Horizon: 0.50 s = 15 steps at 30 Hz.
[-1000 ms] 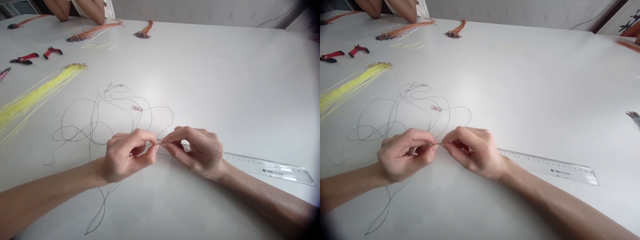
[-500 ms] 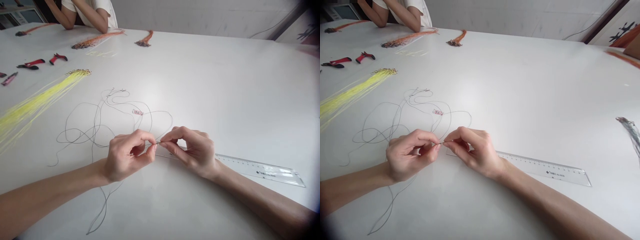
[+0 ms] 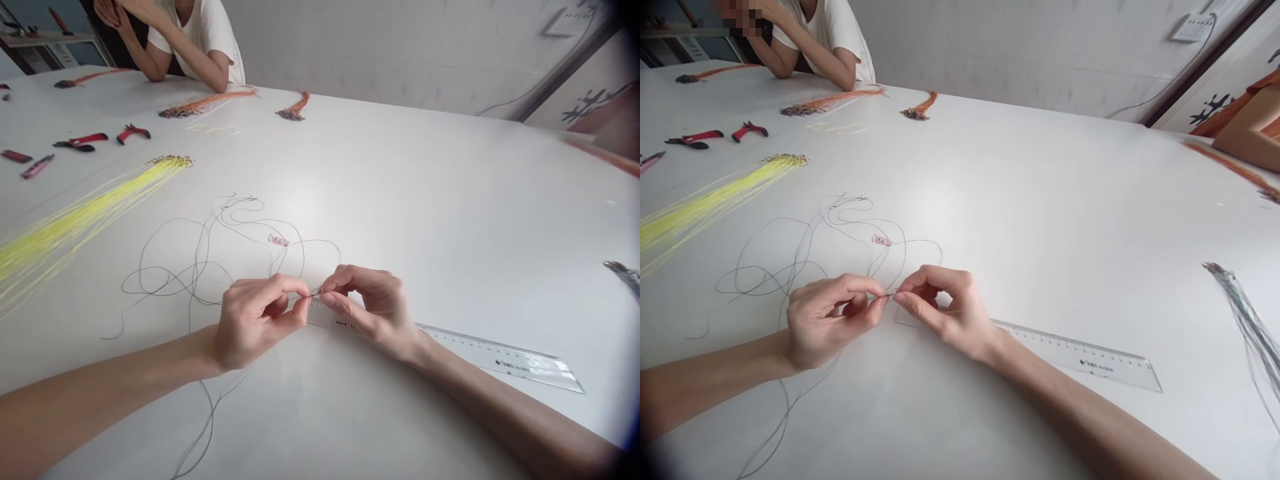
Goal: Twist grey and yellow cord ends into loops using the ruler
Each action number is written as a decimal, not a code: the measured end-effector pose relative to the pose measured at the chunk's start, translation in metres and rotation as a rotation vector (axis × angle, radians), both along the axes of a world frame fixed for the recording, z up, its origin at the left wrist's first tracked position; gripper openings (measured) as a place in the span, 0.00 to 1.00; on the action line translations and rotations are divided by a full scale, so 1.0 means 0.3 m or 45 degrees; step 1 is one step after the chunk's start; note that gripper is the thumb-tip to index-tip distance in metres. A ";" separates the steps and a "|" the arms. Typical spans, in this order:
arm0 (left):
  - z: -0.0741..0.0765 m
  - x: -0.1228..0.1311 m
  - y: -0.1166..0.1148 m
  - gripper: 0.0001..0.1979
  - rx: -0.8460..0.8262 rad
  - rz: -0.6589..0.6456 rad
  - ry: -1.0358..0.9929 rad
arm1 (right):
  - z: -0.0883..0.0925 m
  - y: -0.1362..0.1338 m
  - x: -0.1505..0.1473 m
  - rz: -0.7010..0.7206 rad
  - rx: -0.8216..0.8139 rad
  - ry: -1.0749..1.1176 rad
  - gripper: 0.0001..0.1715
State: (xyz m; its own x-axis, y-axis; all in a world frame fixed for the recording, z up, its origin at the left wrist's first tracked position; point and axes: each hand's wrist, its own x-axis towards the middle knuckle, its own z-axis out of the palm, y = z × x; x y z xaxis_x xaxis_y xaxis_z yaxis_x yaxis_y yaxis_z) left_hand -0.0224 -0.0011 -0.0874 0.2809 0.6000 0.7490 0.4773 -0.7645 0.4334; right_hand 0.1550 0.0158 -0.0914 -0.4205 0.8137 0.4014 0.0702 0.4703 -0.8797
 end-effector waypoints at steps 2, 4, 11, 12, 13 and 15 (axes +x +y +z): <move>-0.001 0.002 0.002 0.06 0.006 -0.010 -0.005 | 0.004 0.001 -0.002 0.022 -0.061 -0.003 0.06; -0.002 0.003 0.004 0.06 0.002 -0.029 -0.009 | 0.011 0.002 -0.004 0.033 -0.136 0.018 0.06; -0.004 0.007 0.013 0.06 -0.027 -0.063 -0.026 | 0.044 0.007 -0.015 0.077 -0.563 0.106 0.10; -0.004 0.006 0.015 0.06 -0.027 -0.064 -0.023 | 0.050 0.010 -0.014 0.079 -0.603 0.123 0.11; -0.005 0.005 0.018 0.05 -0.025 -0.063 -0.017 | 0.058 0.016 -0.011 0.073 -0.620 0.157 0.11; -0.006 -0.001 0.033 0.04 -0.015 -0.062 -0.015 | 0.084 0.037 0.001 0.034 -0.589 0.273 0.10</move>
State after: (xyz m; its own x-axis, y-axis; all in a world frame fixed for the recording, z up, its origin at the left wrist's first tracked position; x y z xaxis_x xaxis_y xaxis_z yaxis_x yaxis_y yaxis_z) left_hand -0.0227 0.0087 -0.0892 0.3013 0.5945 0.7455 0.4342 -0.7816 0.4478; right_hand 0.1553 0.0268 -0.0662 -0.3916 0.9166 0.0809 -0.1413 0.0270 -0.9896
